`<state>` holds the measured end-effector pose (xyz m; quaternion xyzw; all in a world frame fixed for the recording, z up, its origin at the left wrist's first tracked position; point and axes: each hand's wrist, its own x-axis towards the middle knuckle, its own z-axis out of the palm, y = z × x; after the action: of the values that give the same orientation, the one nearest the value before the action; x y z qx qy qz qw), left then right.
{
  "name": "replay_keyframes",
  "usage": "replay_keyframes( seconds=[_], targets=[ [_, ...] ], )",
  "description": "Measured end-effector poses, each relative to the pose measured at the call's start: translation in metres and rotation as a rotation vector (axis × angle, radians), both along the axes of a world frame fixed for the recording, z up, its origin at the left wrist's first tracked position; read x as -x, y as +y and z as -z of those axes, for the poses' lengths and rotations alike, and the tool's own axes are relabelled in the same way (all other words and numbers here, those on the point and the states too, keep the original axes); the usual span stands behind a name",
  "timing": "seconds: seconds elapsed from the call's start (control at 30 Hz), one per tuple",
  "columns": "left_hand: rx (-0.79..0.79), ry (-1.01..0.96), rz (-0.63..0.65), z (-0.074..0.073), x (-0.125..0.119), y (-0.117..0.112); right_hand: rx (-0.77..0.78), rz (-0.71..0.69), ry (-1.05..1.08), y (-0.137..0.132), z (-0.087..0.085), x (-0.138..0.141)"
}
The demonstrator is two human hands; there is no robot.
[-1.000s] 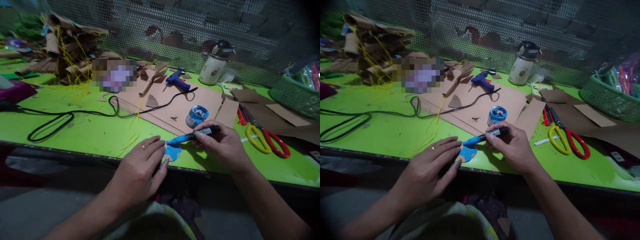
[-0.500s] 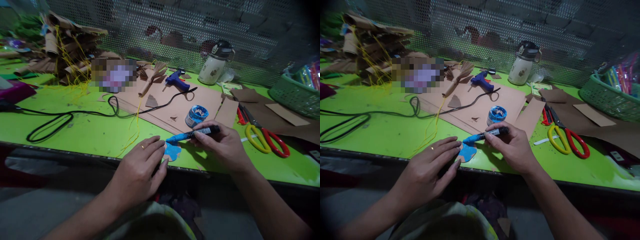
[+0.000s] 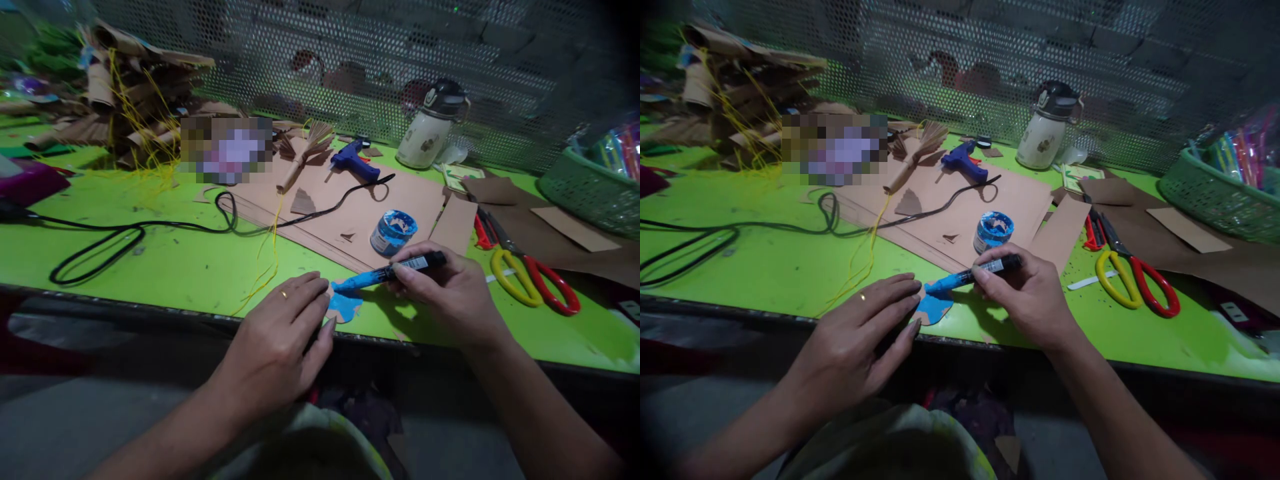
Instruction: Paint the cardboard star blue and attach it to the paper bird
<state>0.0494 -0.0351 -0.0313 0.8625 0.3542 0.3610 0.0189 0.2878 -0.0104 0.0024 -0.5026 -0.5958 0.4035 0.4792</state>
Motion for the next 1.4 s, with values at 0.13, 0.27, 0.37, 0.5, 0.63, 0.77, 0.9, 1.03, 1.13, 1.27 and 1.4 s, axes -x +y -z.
replay_keyframes(
  seconds=[0.13,0.27,0.37,0.5,0.63,0.77,0.9,1.03,1.13,1.27,1.4],
  targets=[
    [-0.003,0.006,-0.016,0.0009,0.0003,-0.0005,-0.008,0.004,-0.017,0.0006,-0.0001,0.0022],
    [-0.006,-0.001,-0.008,0.0009,-0.0002,-0.0004,-0.022,-0.007,-0.052,0.0007,0.0004,0.0034],
    [-0.003,-0.001,-0.004,0.0009,0.0001,-0.0005,-0.017,-0.002,-0.052,0.0004,0.0010,0.0034],
    [-0.004,-0.002,0.003,0.0019,0.0010,-0.0010,-0.008,0.000,-0.036,-0.0008,0.0015,0.0019],
    [-0.006,-0.003,0.005,0.0016,0.0003,-0.0007,-0.007,0.017,-0.038,-0.0027,0.0011,0.0000],
    [0.001,-0.006,0.008,0.0003,-0.0005,0.0003,-0.027,0.026,0.000,-0.0029,0.0009,0.0006],
    [-0.004,-0.013,0.008,0.0003,-0.0005,0.0006,-0.038,0.001,-0.029,-0.0020,0.0009,0.0029],
    [0.000,-0.007,0.004,0.0005,-0.0008,0.0003,-0.049,-0.010,-0.048,-0.0019,0.0007,0.0037],
    [0.003,-0.006,0.002,0.0002,-0.0007,0.0000,-0.054,-0.012,-0.047,-0.0024,0.0000,0.0030],
    [0.008,-0.007,0.004,-0.0004,-0.0004,0.0000,-0.071,0.015,-0.063,-0.0023,-0.0007,0.0022],
    [0.013,-0.003,0.003,0.0000,0.0001,-0.0002,-0.074,0.033,-0.024,-0.0022,0.0011,0.0018]
  ],
)
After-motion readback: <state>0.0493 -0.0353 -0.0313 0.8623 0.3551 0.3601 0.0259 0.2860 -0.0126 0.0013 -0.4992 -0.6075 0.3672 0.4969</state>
